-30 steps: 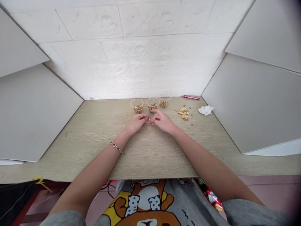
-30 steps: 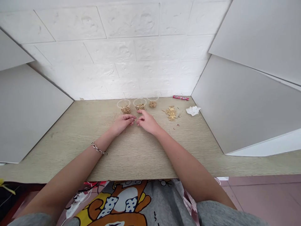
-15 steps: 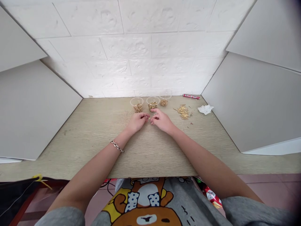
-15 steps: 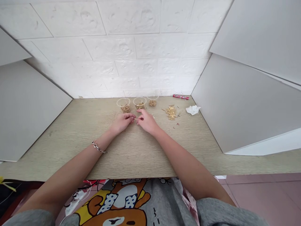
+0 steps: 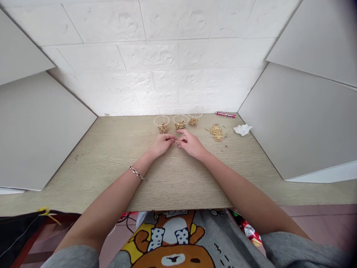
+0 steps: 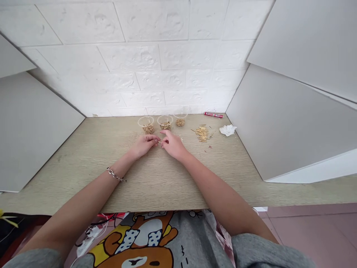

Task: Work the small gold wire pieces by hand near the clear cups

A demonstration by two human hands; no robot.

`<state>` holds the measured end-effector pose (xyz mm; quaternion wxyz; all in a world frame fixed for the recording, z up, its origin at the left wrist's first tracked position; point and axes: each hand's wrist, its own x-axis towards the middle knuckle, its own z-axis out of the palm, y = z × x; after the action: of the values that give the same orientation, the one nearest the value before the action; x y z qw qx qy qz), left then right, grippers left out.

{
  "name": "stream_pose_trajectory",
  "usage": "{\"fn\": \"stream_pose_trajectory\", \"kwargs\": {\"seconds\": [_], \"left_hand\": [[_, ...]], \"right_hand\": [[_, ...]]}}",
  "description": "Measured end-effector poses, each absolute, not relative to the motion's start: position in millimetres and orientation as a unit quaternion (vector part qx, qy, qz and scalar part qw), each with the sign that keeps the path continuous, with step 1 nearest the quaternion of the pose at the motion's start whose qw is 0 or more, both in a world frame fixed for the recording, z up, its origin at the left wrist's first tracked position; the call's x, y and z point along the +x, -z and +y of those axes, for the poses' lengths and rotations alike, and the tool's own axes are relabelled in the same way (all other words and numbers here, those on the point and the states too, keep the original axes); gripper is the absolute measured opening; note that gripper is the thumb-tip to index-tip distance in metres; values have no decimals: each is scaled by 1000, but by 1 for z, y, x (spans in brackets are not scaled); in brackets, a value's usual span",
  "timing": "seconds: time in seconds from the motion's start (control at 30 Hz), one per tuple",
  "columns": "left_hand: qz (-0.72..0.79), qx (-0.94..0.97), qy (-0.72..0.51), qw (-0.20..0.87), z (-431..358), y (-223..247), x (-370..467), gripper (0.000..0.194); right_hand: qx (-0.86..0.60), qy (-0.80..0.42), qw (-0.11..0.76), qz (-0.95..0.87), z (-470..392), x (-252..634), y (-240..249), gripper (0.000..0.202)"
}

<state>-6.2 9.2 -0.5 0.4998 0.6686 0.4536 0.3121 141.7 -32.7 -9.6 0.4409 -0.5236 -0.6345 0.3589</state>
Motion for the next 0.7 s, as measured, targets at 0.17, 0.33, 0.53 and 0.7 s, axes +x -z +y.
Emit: {"fn": "stream_pose_trajectory", "kwargs": {"seconds": [0.17,0.33,0.53,0.7], "left_hand": [[450,650,-313,527,9,0,-6,10],[469,639,-320,520,7,-2,-6,9],[466,595,-352,553,1,-6,-3,7],[471,558,-380,568,-1,-6,2,6]], "right_hand": [[-519,-359,452,-631,-33,141,10,41],[-523,-349,462,-626,-33,138,11,36],[-532,-324,475,-621,-35,135,10,28],[-539,-264,475,-643,-37,133,8,26]]}}
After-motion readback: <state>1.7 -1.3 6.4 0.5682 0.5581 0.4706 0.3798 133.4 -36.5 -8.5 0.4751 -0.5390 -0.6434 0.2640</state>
